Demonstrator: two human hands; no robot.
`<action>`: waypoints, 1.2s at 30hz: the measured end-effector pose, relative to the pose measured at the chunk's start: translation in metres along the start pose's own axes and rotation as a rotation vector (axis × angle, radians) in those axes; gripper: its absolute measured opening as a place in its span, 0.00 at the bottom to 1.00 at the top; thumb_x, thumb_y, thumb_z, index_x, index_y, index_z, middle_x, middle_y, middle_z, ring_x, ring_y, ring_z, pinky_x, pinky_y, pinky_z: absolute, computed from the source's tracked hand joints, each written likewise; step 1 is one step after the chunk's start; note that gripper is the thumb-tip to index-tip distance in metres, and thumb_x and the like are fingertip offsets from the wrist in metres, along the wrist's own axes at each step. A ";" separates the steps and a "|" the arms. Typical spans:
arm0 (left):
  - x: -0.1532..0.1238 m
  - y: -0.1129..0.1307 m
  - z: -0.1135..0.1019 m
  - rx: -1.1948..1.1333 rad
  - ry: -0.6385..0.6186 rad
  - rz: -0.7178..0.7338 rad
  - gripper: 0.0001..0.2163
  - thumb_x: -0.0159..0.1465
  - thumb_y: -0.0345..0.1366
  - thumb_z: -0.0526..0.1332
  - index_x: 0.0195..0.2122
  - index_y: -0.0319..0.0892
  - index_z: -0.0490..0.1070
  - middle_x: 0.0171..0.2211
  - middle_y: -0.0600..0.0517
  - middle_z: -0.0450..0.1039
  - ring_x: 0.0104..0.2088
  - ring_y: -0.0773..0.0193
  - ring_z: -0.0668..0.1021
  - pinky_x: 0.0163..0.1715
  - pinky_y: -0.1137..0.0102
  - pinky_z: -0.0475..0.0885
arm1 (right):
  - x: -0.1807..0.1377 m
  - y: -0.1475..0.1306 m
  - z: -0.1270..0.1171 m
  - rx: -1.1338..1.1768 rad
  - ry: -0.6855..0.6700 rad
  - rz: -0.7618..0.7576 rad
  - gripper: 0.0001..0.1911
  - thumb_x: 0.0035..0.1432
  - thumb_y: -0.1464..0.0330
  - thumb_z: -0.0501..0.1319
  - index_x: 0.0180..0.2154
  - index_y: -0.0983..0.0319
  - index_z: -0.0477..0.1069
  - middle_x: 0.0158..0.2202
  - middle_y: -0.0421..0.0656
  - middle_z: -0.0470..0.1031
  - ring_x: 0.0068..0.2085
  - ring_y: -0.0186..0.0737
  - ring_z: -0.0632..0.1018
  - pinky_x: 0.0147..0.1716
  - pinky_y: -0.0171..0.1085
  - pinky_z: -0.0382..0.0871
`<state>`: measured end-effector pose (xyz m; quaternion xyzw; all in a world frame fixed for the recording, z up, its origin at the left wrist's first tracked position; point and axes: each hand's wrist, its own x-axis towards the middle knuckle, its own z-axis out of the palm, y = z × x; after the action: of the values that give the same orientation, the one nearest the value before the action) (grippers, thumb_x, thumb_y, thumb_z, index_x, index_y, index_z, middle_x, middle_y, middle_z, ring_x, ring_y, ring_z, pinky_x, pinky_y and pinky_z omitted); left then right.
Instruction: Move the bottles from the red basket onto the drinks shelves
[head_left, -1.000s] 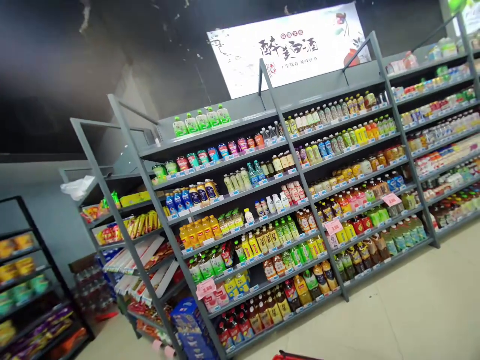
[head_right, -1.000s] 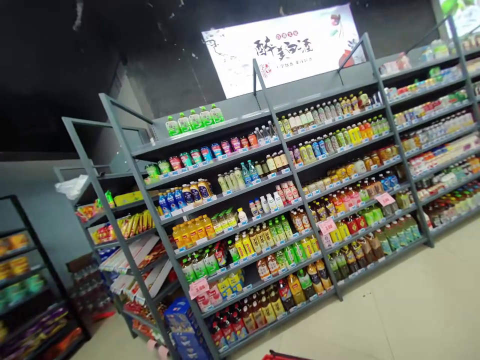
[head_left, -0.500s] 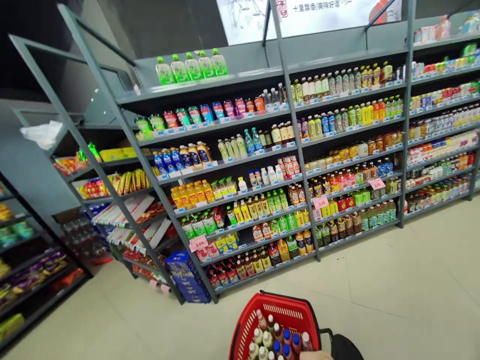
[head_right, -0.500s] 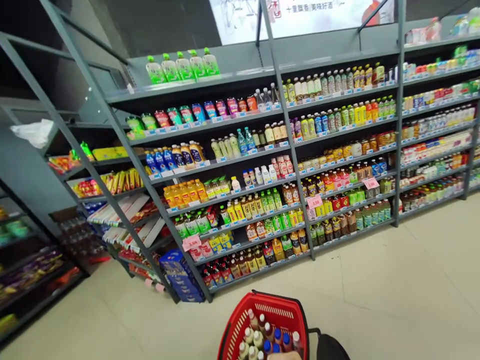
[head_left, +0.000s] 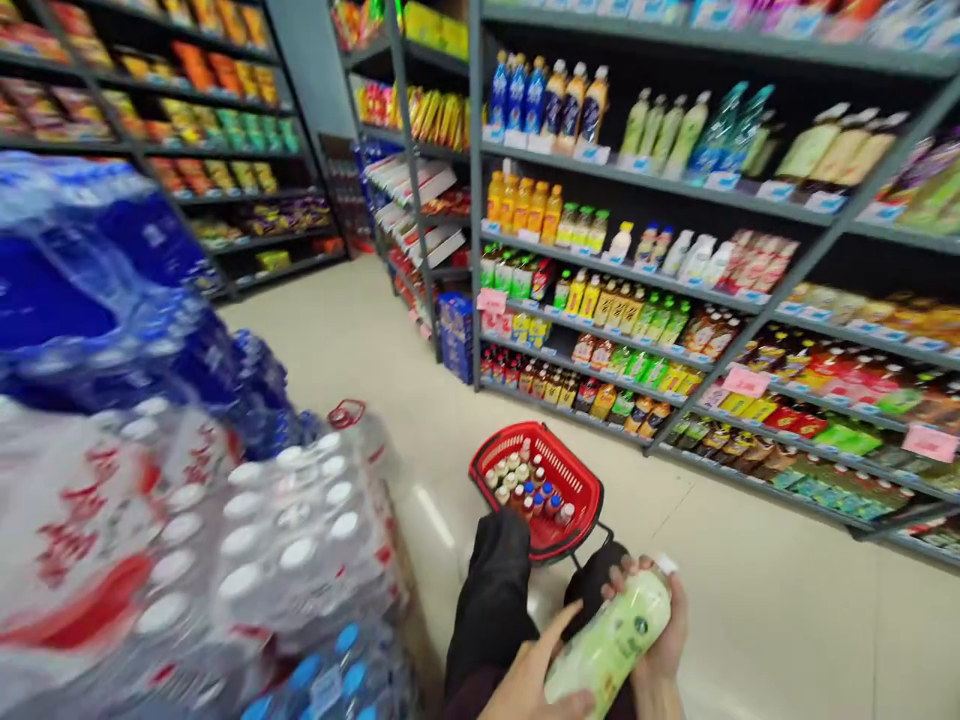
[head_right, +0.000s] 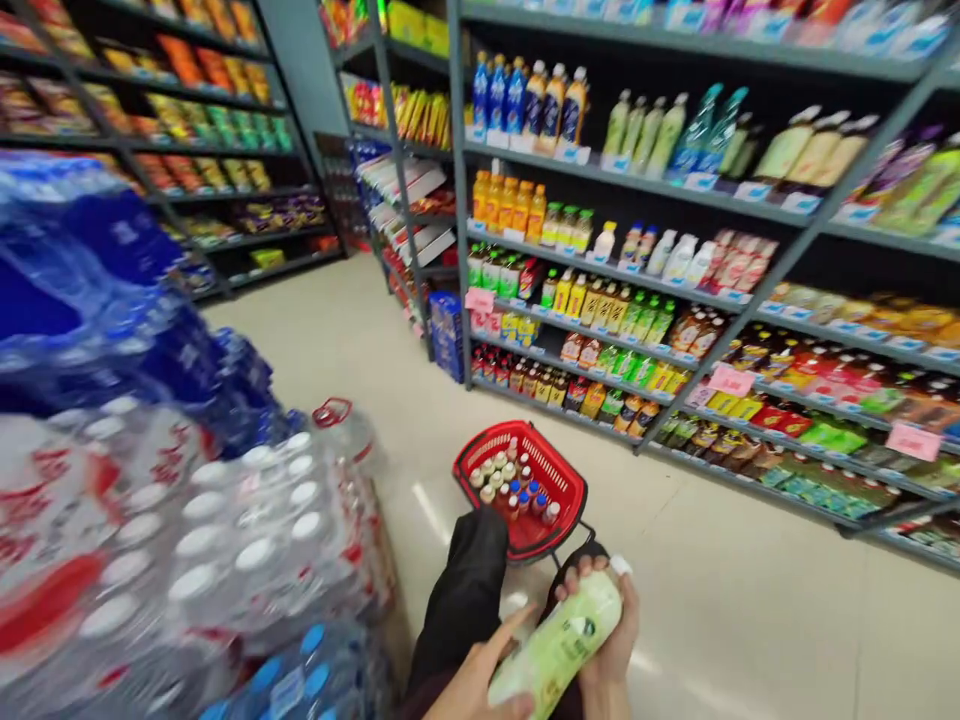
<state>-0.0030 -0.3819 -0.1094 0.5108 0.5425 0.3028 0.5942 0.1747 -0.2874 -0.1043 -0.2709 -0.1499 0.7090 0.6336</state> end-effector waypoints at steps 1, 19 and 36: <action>-0.002 -0.001 -0.002 -0.012 -0.007 0.011 0.42 0.56 0.53 0.71 0.70 0.54 0.60 0.55 0.48 0.77 0.55 0.45 0.77 0.55 0.50 0.74 | -0.001 -0.002 -0.002 0.055 0.048 0.001 0.15 0.59 0.49 0.60 0.32 0.53 0.72 0.29 0.39 0.67 0.26 0.39 0.70 0.25 0.40 0.71; -0.001 0.012 -0.018 0.548 -0.256 0.321 0.32 0.71 0.33 0.55 0.75 0.48 0.45 0.59 0.45 0.77 0.52 0.52 0.81 0.55 0.58 0.75 | -0.004 -0.023 0.006 0.178 0.111 0.158 0.14 0.55 0.56 0.67 0.36 0.58 0.70 0.31 0.36 0.74 0.28 0.34 0.75 0.30 0.37 0.76; 0.010 -0.008 -0.022 0.953 -0.188 0.488 0.34 0.69 0.25 0.49 0.75 0.43 0.40 0.45 0.45 0.80 0.44 0.54 0.82 0.46 0.60 0.77 | 0.003 -0.023 0.008 0.047 0.166 0.127 0.13 0.59 0.56 0.64 0.36 0.60 0.73 0.31 0.41 0.79 0.29 0.41 0.80 0.31 0.42 0.80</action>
<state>-0.0233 -0.3690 -0.1181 0.8596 0.4298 0.1054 0.2554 0.1889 -0.2801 -0.0850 -0.3229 -0.0628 0.7261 0.6038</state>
